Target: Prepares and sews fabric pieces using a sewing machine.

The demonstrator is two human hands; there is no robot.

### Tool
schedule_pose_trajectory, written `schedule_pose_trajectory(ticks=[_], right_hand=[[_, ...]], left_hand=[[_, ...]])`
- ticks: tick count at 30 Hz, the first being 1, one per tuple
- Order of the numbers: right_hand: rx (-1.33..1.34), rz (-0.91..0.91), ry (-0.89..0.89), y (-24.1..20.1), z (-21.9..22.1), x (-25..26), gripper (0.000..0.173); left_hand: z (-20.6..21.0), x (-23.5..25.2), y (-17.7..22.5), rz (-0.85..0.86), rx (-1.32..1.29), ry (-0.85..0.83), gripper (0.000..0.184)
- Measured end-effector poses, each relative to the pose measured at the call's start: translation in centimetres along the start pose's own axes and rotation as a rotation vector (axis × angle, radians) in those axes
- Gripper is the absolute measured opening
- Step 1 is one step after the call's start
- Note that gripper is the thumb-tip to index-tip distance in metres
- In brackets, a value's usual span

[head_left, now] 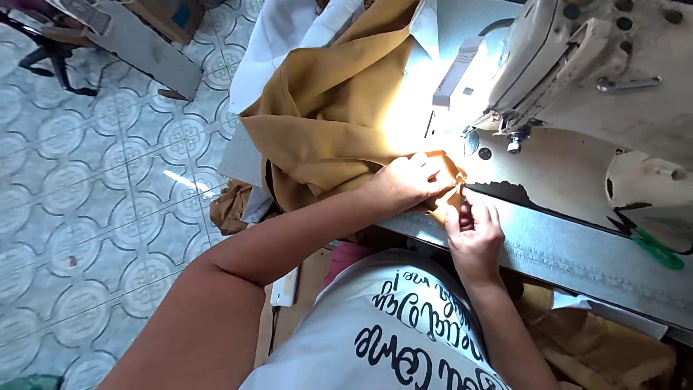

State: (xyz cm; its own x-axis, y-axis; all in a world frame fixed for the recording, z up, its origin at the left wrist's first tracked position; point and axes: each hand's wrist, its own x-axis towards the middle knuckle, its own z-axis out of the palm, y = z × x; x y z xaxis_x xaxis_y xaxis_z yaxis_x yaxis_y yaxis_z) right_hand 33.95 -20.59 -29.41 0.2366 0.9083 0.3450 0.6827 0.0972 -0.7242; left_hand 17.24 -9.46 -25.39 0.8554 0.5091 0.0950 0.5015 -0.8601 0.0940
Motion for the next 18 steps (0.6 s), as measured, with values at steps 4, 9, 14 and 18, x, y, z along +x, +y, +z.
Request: schedule_pose_trajectory(ticks=[4, 9, 14, 18], right_hand=[[-0.296, -0.072, -0.091, -0.9, 0.0, 0.0, 0.036], [-0.368, -0.089, -0.166, -1.1, 0.0, 0.3, 0.038], [-0.325, -0.083, -0.184, -1.2, -0.4, 0.5, 0.034], [-0.276, -0.239, -0.152, 0.0, -1.9, -0.6, 0.053]], left_hand=[[0.1, -0.8, -0.6, 0.053, -0.069, 0.080, 0.022], [-1.2, -1.5, -1.0, 0.096, -0.125, 0.133, 0.024], [-0.2, 0.7, -1.7, 0.233, -0.218, 0.214, 0.033], [1.9, 2.1, -4.5, 0.331, -0.301, 0.223, 0.037]])
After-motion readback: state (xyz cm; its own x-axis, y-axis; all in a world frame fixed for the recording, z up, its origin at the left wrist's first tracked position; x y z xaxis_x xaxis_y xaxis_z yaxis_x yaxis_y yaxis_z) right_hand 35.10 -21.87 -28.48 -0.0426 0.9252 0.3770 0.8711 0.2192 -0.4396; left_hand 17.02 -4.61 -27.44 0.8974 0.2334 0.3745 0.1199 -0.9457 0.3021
